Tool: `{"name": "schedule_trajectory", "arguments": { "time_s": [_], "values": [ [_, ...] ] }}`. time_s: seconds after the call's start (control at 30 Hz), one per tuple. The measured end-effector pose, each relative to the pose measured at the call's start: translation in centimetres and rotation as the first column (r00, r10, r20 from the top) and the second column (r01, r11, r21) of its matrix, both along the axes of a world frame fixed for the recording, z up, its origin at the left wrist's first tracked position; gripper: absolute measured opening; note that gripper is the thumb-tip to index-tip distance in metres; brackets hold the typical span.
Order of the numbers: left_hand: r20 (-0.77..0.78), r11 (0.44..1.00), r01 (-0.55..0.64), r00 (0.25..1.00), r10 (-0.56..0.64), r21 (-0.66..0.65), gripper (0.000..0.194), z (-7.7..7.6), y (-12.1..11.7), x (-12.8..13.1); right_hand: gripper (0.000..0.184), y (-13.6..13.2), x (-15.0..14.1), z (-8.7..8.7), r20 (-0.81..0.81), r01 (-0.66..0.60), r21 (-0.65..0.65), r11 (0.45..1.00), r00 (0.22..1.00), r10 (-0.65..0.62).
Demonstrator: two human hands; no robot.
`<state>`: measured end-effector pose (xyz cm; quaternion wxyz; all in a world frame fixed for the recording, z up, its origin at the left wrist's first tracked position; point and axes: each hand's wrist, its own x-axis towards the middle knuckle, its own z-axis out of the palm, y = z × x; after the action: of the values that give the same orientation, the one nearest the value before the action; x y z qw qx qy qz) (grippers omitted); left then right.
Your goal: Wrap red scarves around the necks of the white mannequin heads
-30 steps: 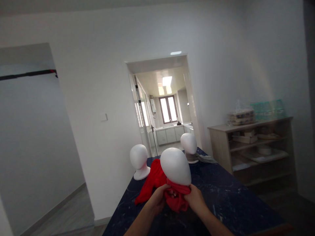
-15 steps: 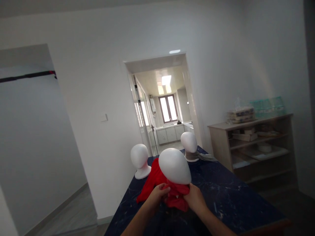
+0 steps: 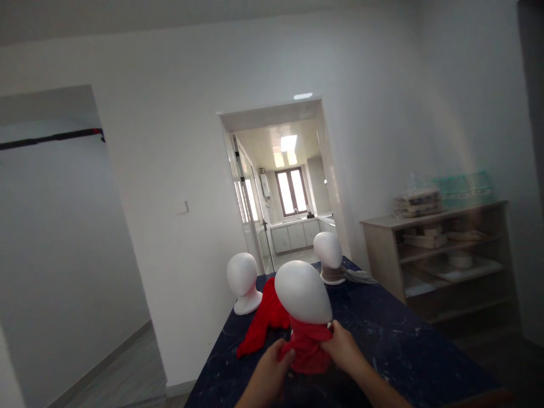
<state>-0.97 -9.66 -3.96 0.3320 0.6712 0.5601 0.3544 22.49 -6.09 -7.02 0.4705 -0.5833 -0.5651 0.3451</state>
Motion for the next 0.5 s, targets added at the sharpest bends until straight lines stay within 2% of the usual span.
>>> {"name": "schedule_trajectory", "arguments": {
  "time_s": [0.07,0.13,0.2,0.27,0.3,0.33,0.4,0.43,0.47,0.5],
  "values": [
    [-0.045,0.996,0.062,0.997,-0.059,0.058,0.037,-2.6,-1.5,2.0,0.04,-0.3,0.1,-0.4,-0.09,-0.042,-0.192,0.98,0.996,0.025],
    [-0.07,0.987,0.15,0.987,-0.146,0.053,0.041,-4.7,-2.8,4.4,0.044,-1.2,0.1,-0.9,-0.236,-0.147,-0.332,0.932,0.969,0.069],
    [-0.059,0.946,0.311,0.95,-0.306,0.096,0.041,-5.5,-3.7,6.5,0.044,-2.2,0.0,-1.3,-0.423,-0.269,-0.308,0.913,0.898,0.122],
    [-0.079,0.872,0.467,0.884,-0.46,0.148,0.037,-4.9,-4.0,7.6,0.036,-3.0,0.0,-1.6,-0.58,-0.333,-0.213,0.918,0.799,0.156],
    [-0.097,0.871,0.468,0.884,-0.458,0.149,0.036,-4.3,-3.8,7.6,0.032,-3.2,0.2,-1.6,-0.617,-0.337,-0.18,0.924,0.77,0.16],
    [-0.11,0.903,0.403,0.914,-0.39,0.146,0.037,-3.7,-3.4,7.2,0.031,-3.4,0.4,-1.6,-0.633,-0.335,-0.17,0.927,0.758,0.158],
    [-0.07,0.974,0.127,0.991,-0.115,0.19,0.032,-2.4,-2.0,6.0,0.039,-3.4,0.9,-1.3,-0.608,-0.326,-0.204,0.923,0.781,0.141],
    [-0.003,0.972,-0.017,1.0,0.018,0.235,0.027,-2.0,-1.0,5.3,0.043,-3.4,1.1,-1.1,-0.565,-0.317,-0.226,0.921,0.813,0.141],
    [0.078,0.955,-0.112,0.992,0.094,0.275,0.033,-1.7,0.1,4.8,0.044,-3.3,1.3,-0.8,-0.501,-0.295,-0.24,0.925,0.854,0.142],
    [0.162,0.943,-0.147,0.982,0.102,0.3,0.052,-1.5,1.2,4.6,0.041,-3.3,1.4,-0.5,-0.423,-0.265,-0.241,0.934,0.895,0.145]
  ]
}}
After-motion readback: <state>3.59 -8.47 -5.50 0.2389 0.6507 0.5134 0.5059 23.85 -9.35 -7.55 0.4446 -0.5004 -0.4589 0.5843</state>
